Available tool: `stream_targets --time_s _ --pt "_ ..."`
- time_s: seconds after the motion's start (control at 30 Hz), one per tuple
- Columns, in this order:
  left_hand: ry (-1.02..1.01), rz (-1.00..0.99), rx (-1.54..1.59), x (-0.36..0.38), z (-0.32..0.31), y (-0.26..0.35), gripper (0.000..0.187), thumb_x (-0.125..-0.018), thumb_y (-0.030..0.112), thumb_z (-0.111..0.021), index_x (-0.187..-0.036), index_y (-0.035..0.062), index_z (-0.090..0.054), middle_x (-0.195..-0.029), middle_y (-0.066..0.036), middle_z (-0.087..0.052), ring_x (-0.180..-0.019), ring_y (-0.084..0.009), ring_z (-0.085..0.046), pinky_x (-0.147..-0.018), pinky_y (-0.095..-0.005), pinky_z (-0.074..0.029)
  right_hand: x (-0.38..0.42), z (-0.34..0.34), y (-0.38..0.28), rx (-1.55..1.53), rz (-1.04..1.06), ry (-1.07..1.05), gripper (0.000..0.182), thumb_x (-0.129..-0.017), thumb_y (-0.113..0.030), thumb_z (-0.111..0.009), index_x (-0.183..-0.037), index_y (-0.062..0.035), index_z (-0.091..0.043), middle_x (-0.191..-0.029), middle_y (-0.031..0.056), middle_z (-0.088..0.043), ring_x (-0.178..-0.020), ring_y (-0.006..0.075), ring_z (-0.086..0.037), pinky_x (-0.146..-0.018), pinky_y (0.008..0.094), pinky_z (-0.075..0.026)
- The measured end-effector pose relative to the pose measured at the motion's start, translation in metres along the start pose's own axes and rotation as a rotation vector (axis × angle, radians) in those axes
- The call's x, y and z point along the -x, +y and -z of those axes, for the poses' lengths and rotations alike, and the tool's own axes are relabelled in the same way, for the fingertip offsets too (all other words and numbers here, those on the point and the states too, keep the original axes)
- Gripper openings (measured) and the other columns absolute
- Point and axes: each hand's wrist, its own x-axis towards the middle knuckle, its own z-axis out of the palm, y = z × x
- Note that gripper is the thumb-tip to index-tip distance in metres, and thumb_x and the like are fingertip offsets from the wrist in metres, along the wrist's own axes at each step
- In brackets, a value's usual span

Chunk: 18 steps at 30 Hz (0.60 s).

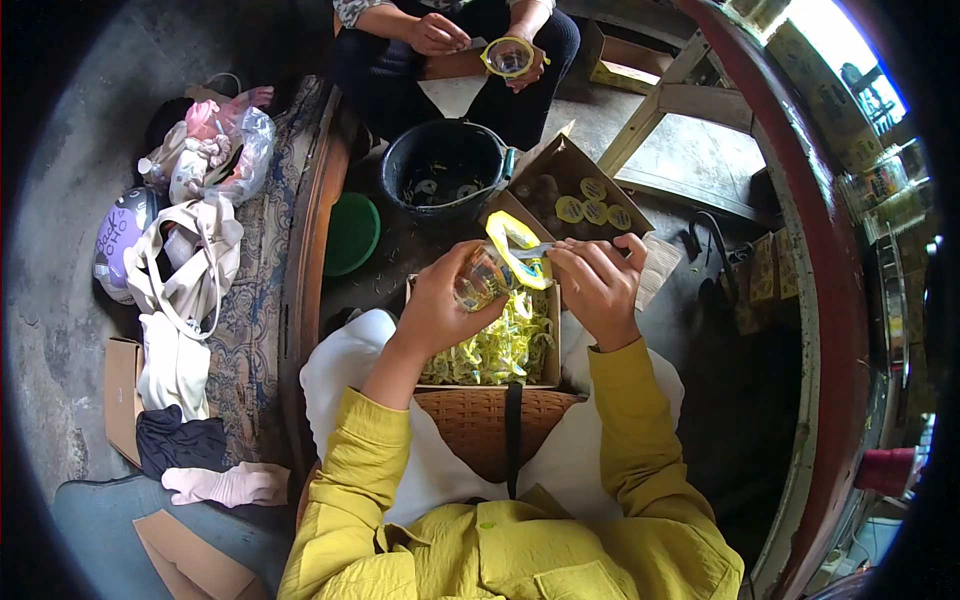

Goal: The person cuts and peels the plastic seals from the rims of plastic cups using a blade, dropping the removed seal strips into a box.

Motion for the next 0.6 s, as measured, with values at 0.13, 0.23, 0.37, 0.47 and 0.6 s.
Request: stream_targets --time_s 0.13,0.23,0.37,0.47,0.6 --pt "-0.05 0.041 0.046 -0.0005 0.0008 0.0003 0.048 -0.068 0.015 -0.071 -0.108 -0.0002 -0.049 -0.092 -0.012 -0.063 -0.084 -0.0148 -0.06 -0.076 -0.0274 -0.046 0.0017 -0.0003 -0.0008 -0.005 -0.02 -0.001 0.017 -0.068 -0.004 -0.063 -0.082 -0.0128 -0.062 -0.081 -0.004 -0.063 -0.072 0.0077 -0.058 -0.082 0.031 -0.029" --pt "-0.054 0.017 0.031 -0.0001 0.001 -0.0023 0.047 -0.068 0.015 -0.071 -0.107 -0.0001 -0.05 -0.091 -0.011 -0.063 -0.082 -0.013 -0.06 -0.074 -0.0266 -0.046 0.0011 -0.0006 -0.0021 -0.022 -0.032 -0.02 0.016 -0.068 -0.004 -0.062 -0.082 -0.0125 -0.061 -0.08 -0.0039 -0.063 -0.071 0.0077 -0.058 -0.08 0.0302 -0.029" --pt "-0.065 0.03 0.041 0.0007 0.0014 -0.0033 0.048 -0.068 0.015 -0.071 -0.108 0.0 -0.05 -0.091 -0.009 -0.063 -0.081 -0.0115 -0.059 -0.073 -0.0259 -0.046 0.0008 -0.0012 -0.003 -0.02 -0.028 -0.02 0.016 -0.068 -0.003 -0.062 -0.082 -0.0124 -0.061 -0.079 -0.0037 -0.063 -0.07 0.0079 -0.058 -0.078 0.0292 -0.029" --pt "-0.097 0.036 0.049 0.0006 0.0015 -0.0063 0.048 -0.068 0.014 -0.071 -0.108 -0.0002 -0.049 -0.091 -0.009 -0.063 -0.079 -0.0109 -0.058 -0.073 -0.0255 -0.046 0.0015 -0.0035 -0.0033 -0.037 -0.027 0.011 0.017 -0.068 -0.003 -0.062 -0.081 -0.0124 -0.06 -0.078 -0.0035 -0.062 -0.069 0.008 -0.057 -0.078 0.0294 -0.029" --pt "-0.134 0.046 0.036 0.0009 0.0029 -0.0065 0.048 -0.068 0.014 -0.071 -0.109 0.0 -0.049 -0.092 -0.008 -0.062 -0.077 -0.0105 -0.058 -0.071 -0.0255 -0.046 0.0031 -0.0031 -0.0032 -0.034 -0.034 -0.025 0.028 -0.07 -0.002 -0.062 -0.096 -0.011 -0.061 -0.075 -0.0024 -0.061 -0.065 0.0091 -0.056 -0.076 0.0291 -0.031"
